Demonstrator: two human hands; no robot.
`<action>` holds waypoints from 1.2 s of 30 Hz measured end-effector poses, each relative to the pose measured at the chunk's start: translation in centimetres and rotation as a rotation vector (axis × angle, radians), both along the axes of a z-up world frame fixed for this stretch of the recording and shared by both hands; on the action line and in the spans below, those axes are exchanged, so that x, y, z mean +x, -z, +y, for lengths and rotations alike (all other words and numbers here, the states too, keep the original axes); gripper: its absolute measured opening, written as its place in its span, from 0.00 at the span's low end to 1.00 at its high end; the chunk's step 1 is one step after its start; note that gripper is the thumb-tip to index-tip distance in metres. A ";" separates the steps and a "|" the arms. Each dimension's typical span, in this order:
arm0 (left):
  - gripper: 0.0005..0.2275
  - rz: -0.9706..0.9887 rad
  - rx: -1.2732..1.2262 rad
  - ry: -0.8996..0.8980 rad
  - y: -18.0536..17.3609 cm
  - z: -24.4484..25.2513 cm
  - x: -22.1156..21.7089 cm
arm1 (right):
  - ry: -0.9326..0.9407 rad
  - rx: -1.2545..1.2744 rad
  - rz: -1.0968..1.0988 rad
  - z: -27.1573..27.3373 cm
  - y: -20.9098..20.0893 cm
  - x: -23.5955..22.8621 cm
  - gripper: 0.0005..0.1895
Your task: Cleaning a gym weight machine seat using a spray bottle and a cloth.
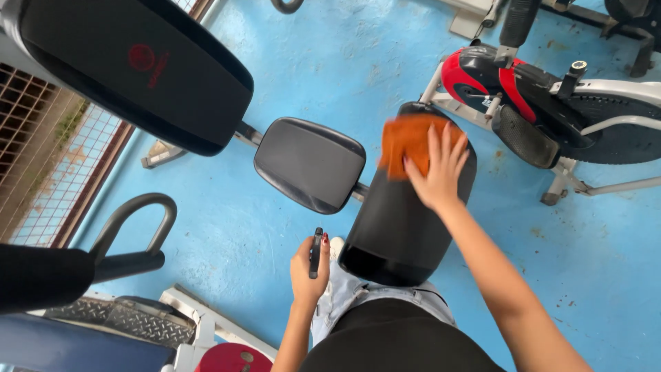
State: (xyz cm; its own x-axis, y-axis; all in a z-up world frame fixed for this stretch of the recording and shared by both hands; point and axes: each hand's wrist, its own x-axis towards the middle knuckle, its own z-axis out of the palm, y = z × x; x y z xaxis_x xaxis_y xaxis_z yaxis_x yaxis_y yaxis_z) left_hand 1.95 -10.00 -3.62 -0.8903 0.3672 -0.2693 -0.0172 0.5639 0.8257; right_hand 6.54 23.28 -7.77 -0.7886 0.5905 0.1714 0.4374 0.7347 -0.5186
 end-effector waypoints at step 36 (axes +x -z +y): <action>0.20 0.118 -0.026 -0.319 2.8 -3.5 -0.7 | -0.644 0.343 0.290 -7.5 -1.6 -0.2 0.21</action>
State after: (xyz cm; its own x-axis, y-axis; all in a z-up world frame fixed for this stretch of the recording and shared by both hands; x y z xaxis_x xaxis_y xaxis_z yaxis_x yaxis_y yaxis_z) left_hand 1.30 -13.53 -6.45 -0.9848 0.0598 -0.1631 -0.1011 0.5663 0.8180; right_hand 6.39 15.74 -6.20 -0.8538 -0.0909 0.5127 -0.2470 0.9375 -0.2452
